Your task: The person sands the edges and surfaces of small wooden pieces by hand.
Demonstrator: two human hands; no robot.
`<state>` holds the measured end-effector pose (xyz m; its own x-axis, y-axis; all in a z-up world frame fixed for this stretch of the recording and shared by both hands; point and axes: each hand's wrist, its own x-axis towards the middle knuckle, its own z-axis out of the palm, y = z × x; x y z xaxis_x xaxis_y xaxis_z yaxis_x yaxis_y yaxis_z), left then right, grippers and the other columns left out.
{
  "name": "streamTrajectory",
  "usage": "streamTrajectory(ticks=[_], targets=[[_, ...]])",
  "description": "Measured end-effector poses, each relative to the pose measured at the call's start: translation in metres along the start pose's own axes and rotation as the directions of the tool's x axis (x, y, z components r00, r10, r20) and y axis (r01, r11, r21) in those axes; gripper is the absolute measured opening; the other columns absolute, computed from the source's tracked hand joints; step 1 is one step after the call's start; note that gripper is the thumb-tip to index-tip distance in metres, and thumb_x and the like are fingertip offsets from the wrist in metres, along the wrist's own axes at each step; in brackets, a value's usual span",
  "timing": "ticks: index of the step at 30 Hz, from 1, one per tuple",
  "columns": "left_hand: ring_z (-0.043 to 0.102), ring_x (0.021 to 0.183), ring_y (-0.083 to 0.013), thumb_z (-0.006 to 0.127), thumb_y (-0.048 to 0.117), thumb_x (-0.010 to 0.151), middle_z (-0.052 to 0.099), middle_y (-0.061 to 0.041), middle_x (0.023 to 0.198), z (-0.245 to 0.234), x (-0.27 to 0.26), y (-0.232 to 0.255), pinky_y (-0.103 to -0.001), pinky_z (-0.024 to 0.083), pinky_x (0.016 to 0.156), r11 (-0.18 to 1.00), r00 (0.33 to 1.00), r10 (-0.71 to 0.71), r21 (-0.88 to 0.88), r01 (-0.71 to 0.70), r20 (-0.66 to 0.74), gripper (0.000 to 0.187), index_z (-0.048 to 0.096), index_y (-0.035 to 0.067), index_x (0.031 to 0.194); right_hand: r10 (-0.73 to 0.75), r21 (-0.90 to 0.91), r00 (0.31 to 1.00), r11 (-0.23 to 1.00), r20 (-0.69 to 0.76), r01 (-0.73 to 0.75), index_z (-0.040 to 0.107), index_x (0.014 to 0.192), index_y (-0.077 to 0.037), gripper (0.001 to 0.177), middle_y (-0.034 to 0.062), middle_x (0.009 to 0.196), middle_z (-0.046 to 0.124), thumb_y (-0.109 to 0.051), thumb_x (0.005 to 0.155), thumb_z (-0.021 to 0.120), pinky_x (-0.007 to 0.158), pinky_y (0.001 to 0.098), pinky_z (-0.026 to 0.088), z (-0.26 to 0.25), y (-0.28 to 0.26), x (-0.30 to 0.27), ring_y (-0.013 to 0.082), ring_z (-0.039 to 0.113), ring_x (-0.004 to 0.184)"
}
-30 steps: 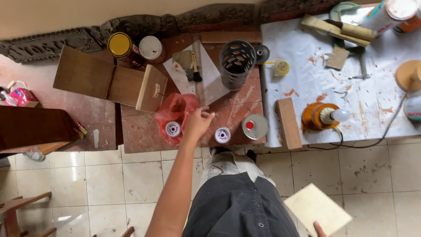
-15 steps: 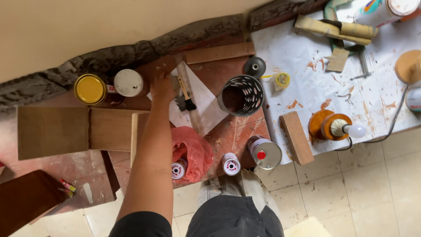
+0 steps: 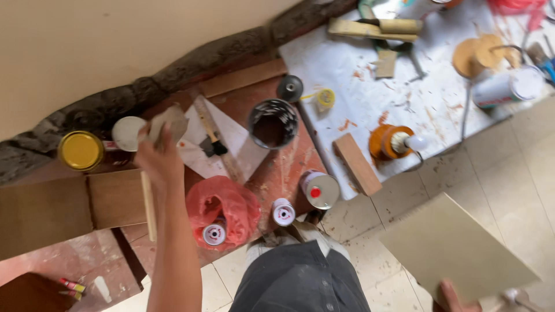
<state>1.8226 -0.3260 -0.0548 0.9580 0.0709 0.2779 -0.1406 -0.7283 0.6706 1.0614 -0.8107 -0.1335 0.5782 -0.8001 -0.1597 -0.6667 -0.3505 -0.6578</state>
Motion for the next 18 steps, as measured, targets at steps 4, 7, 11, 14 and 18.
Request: streamTrajectory(ticks=[4, 7, 11, 14, 18], targets=[[0.042, 0.043, -0.0061, 0.063, 0.028, 0.110, 0.047, 0.006, 0.054, -0.026, -0.133, 0.084, -0.022, 0.029, 0.039, 0.934, 0.982, -0.186, -0.304, 0.188, 0.034, 0.043, 0.058, 0.015, 0.069, 0.217, 0.396, 0.970, 0.885, 0.112, -0.244, 0.065, 0.116, 0.004, 0.030, 0.0130, 0.109, 0.071, -0.014, 0.093, 0.068, 0.094, 0.0390, 0.052, 0.049, -0.335, 0.060, 0.0219, 0.065, 0.096], [0.032, 0.033, -0.0020, 0.035, 0.032, 0.112, 0.075, -0.015, 0.126, -0.044, -0.152, 0.212, -0.022, 0.027, 0.024, 0.803, 0.860, 0.210, -0.584, 0.121, 0.466, 0.042, 0.059, 0.014, 0.141, 0.008, 0.365, 0.974, 0.927, 0.225, -0.092, 0.031, 0.059, -0.018, 0.048, -0.0078, 0.060, 0.031, -0.009, 0.089, 0.068, 0.048, 0.0309, 0.025, 0.066, -0.381, 0.071, 0.0103, 0.027, 0.054], [0.058, 0.139, -0.0180, 0.052, -0.001, 0.106, 0.058, -0.011, 0.149, -0.021, -0.169, 0.251, -0.027, 0.042, 0.120, 0.709, 0.781, 0.358, -0.693, 0.129, 0.511, 0.044, 0.051, 0.008, 0.149, -0.112, 0.626, 0.954, 0.774, 0.279, -0.092, 0.065, 0.096, -0.003, 0.011, 0.0004, 0.088, 0.066, -0.009, 0.091, 0.072, 0.073, 0.0270, 0.052, 0.089, -0.340, 0.086, 0.0121, 0.060, 0.077], [0.033, 0.058, -0.0099, 0.056, 0.026, 0.107, 0.033, 0.003, 0.064, -0.003, -0.195, 0.250, -0.035, 0.033, 0.054, 0.802, 0.819, 0.301, -0.595, 0.061, 0.489, 0.034, 0.068, 0.011, 0.135, -0.841, -0.018, 0.534, 0.535, 0.089, 0.845, 0.063, 0.135, -0.016, 0.049, -0.0033, 0.082, 0.047, 0.008, 0.093, 0.073, 0.059, 0.0371, 0.035, 0.088, -0.308, 0.100, 0.0198, 0.039, 0.062], [0.049, 0.109, -0.0135, 0.047, 0.016, 0.111, 0.056, -0.002, 0.123, -0.016, -0.219, 0.260, -0.036, 0.029, 0.130, 0.744, 0.800, 0.381, -0.667, 0.030, 0.462, 0.042, 0.046, 0.005, 0.151, -0.453, 0.409, 0.889, 0.826, 0.073, 0.387, 0.065, 0.116, -0.007, 0.026, 0.0098, 0.099, 0.069, -0.004, 0.092, 0.073, 0.074, 0.0298, 0.060, 0.075, -0.369, 0.091, 0.0208, 0.065, 0.081]])
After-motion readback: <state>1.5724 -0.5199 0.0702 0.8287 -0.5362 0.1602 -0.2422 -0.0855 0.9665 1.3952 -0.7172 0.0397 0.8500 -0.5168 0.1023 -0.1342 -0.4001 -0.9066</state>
